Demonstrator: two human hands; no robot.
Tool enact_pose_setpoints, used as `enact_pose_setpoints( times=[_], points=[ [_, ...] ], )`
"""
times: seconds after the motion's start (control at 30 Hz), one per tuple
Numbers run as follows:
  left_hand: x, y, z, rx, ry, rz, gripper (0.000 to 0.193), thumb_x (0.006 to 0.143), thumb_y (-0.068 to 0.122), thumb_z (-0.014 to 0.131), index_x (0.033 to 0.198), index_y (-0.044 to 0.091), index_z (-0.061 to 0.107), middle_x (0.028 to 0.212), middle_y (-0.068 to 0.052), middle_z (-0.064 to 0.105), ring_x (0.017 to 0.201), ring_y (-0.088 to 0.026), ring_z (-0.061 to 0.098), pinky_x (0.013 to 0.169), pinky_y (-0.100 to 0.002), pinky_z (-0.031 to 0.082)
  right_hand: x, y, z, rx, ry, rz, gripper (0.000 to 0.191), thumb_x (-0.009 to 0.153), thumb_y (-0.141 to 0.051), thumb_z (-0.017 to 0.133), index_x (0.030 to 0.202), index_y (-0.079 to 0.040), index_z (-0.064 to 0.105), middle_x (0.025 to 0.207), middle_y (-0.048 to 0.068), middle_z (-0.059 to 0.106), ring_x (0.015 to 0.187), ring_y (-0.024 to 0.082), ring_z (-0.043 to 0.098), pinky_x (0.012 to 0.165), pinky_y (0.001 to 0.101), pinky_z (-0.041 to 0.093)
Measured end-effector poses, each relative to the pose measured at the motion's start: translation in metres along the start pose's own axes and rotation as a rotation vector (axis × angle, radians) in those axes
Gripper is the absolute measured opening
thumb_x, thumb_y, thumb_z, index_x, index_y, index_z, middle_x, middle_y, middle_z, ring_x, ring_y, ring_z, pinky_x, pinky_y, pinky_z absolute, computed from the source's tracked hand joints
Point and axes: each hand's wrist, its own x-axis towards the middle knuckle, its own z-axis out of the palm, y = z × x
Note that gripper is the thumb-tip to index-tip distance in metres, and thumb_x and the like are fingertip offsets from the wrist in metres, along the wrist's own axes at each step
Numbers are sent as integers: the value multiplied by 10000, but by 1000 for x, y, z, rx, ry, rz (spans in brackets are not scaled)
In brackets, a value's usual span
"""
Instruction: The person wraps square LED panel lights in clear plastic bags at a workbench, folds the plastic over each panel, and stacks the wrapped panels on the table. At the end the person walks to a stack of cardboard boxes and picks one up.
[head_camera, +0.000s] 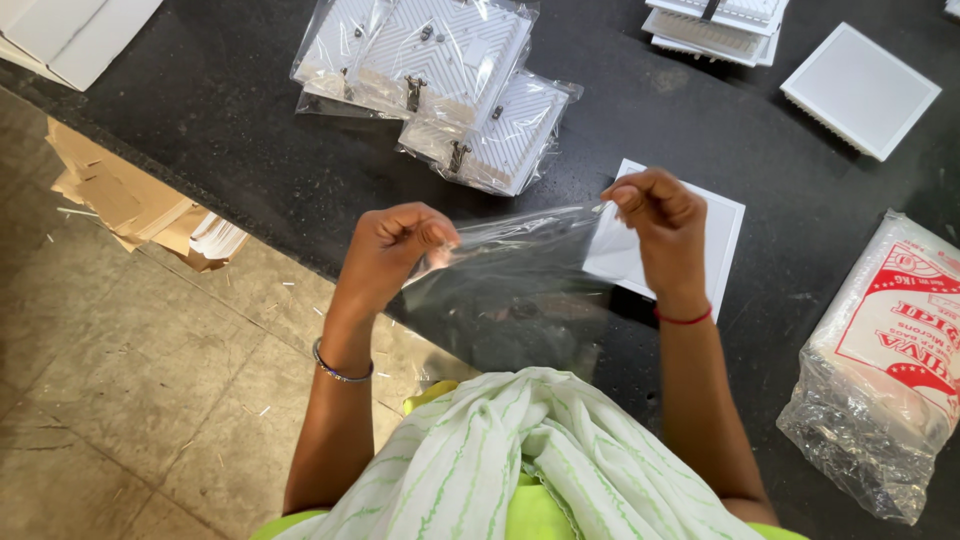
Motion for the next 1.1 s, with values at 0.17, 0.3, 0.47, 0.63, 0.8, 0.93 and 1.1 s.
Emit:
enact_pose_setpoints(
  times=[0.17, 0.3, 0.47, 0.63, 0.8, 0.93, 1.1],
  points=[
    [-2, 27, -11, 358, 50, -112, 365, 1107, 258, 582, 888, 52, 791, 777, -37, 751, 720, -99, 686, 689, -255, 518, 17, -27, -13, -279, -329, -155, 77, 967, -4, 730, 1038, -32, 739, 942, 33, 701, 883, 85, 645, 816, 241, 531],
    [12, 66, -4, 906, 183, 3, 301, 976, 268, 720, 787, 43, 786, 735, -86, 642, 603, -242, 601, 614, -370, 442, 32, -52, -3, -538, -256, -317, 154, 965, 52, 724, 1061, -64, 759, 1002, 47, 720, 923, 116, 693, 834, 257, 567],
    [1, 113, 22, 977, 307, 351, 200, 888, -65, 692, 1030, 47, 778, 1025, -101, 606, 817, -257, 589, 675, -371, 493, 30, -86, 0, -800, 74, -796, 191, 1026, 79, 749, 1074, -103, 780, 1019, 62, 706, 966, 210, 621, 842, 342, 464],
    [-27, 130, 56, 1077, 201, 363, 657, 857, -236, 507, 1446, 39, 602, 1556, -121, 477, 980, -267, 517, 759, -321, 537, -21, -110, -12, -948, 138, -794, 351, 971, 117, 687, 1083, -185, 826, 1053, 55, 652, 1060, 223, 492, 895, 382, 425],
    [-52, 110, 82, 962, -54, 216, 820, 775, -169, 509, 1549, 96, 449, 1594, -53, 450, 896, -283, 542, 756, -345, 540, -74, -112, -18, -1228, 2, -442, 490, 778, 175, 624, 1051, -170, 839, 1038, 35, 663, 1099, 256, 476, 917, 439, 396],
    [-57, 72, 112, 887, -61, 188, 632, 863, -32, 579, 1484, 53, 493, 1586, -46, 452, 961, -280, 624, 846, -364, 546, -102, -108, -22, -1242, -29, -253, 314, 818, 81, 681, 1026, -124, 797, 1203, 99, 671, 1212, 314, 523, 995, 445, 438],
    [-59, 41, 149, 782, -51, 249, 663, 842, -69, 546, 1495, 45, 532, 1599, -28, 445, 1079, -277, 663, 926, -369, 557, -152, -102, -14, -742, -98, -82, 380, 895, 95, 576, 1169, -101, 752, 1308, 33, 677, 1214, 278, 676, 999, 392, 552]
  ],
)
